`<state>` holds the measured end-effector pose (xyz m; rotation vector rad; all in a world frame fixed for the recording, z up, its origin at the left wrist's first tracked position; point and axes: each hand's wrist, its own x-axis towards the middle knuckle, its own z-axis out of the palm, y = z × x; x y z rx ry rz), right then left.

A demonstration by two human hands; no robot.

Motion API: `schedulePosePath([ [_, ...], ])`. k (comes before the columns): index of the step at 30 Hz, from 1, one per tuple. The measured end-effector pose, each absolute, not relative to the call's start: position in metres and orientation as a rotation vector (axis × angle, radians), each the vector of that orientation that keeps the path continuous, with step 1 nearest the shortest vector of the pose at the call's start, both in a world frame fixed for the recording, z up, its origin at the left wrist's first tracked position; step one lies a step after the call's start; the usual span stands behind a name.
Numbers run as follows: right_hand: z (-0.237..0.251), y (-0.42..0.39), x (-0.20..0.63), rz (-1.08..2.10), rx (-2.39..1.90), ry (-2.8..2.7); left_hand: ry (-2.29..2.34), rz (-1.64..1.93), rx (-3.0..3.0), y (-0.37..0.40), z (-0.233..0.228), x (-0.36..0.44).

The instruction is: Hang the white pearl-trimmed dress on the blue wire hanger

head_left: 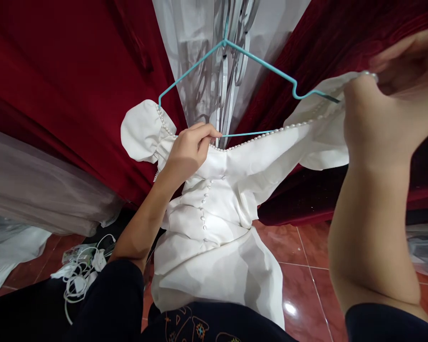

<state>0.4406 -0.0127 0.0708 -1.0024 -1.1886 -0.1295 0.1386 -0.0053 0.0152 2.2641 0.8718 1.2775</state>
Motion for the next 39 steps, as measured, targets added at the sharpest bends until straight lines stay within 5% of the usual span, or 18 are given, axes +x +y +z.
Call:
schedulePosePath([
  [3,0.085,-0.009,0.418,-0.116,-0.932,-1.308,0.845,1.298,2.261,-0.005,0.013,0.135],
  [8,0.09,-0.023,0.391,0.335,-1.074,-1.437,0.98,1.38,2.244,-0.007,0.017,0.13],
  [12,0.064,-0.031,0.37,0.113,-0.793,-1.563,1.022,1.388,2.138,-0.003,0.02,0.141],
  [20,0.007,-0.001,0.351,0.037,-1.053,-1.943,0.996,1.4,2.052,0.01,0.006,0.161],
  [39,0.007,-0.011,0.333,0.192,-1.097,-1.724,0.841,1.373,2.026,0.009,0.008,0.154],
])
